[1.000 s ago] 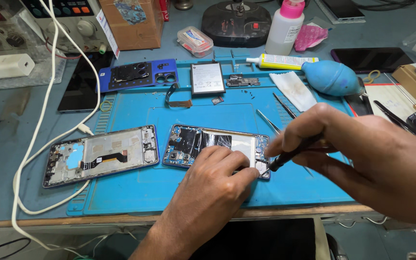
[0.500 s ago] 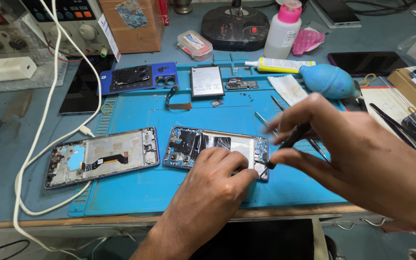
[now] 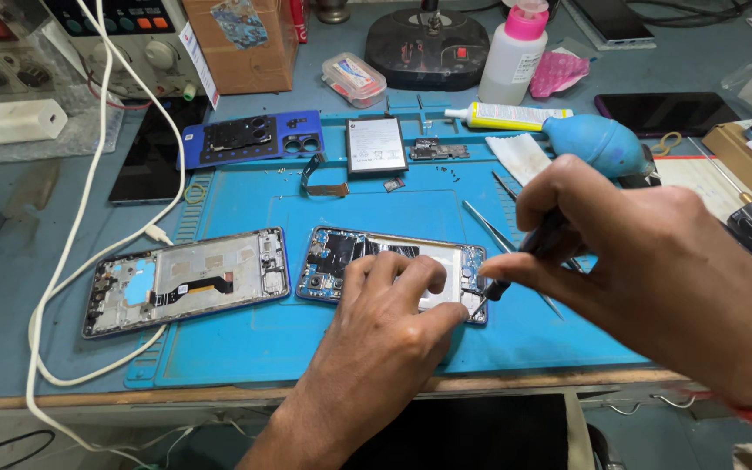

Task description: The person repairs a disassembled smartphone on a blue silicone mat. They pry at the phone's edge with a metal spudger, peel adhesive and a black film from the frame, pick at small components by hand, and use a screwdriver on the phone's edge while tweezers, a battery, and other phone parts lie on the mat.

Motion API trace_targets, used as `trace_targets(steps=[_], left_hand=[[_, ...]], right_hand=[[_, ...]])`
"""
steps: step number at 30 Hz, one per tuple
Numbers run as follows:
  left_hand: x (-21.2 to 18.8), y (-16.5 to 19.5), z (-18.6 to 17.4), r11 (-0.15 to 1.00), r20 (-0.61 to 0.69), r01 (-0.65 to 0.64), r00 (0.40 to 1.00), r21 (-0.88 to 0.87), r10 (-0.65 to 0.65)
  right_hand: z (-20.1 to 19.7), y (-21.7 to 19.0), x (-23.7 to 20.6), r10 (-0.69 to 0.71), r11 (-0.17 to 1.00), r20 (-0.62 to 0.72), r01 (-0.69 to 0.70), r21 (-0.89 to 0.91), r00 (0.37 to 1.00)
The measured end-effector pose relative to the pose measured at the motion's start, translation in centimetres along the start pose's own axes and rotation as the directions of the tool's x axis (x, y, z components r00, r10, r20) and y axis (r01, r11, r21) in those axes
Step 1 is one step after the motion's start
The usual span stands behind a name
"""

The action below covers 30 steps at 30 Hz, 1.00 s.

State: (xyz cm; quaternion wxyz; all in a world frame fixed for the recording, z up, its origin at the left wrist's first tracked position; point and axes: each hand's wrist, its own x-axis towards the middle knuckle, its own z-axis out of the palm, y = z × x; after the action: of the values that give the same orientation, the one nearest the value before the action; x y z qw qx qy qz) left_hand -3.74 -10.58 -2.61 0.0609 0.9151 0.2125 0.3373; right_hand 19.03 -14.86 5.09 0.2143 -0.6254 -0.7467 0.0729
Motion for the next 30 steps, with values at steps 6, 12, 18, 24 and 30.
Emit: trace_targets(steps=[6, 12, 18, 24, 30], left_hand=[[0.2, 0.0, 0.1, 0.999, 0.061, 0.046, 0.997, -0.021, -0.045], [0.1, -0.1, 0.0, 0.998, 0.08, 0.043, 0.996, -0.044, -0.039], [0.1, -0.1, 0.0, 0.999, 0.075, 0.041, 0.996, -0.02, -0.039], [0.2, -0.1, 0.2, 0.999, 0.081, 0.046, 0.996, -0.007, -0.045], [0.1, -0.1, 0.2, 0.999, 0.08, 0.048, 0.996, -0.019, -0.046]], right_hand=[[-0.7, 0.3, 0.1, -0.213, 0.945, 0.05, 0.193, 0.266, 0.976], [-0.2, 0.2, -0.2, -0.149, 0.981, 0.009, 0.146, 0.128, 0.989], [0.0, 0.5, 0.0, -0.134, 0.984, -0.025, 0.136, 0.119, 0.991], [-0.6, 1.1, 0.0, -0.312, 0.904, 0.048, 0.281, 0.323, 0.949], [0.1, 1.4, 0.0, -0.135, 0.973, 0.073, 0.118, 0.197, 0.988]])
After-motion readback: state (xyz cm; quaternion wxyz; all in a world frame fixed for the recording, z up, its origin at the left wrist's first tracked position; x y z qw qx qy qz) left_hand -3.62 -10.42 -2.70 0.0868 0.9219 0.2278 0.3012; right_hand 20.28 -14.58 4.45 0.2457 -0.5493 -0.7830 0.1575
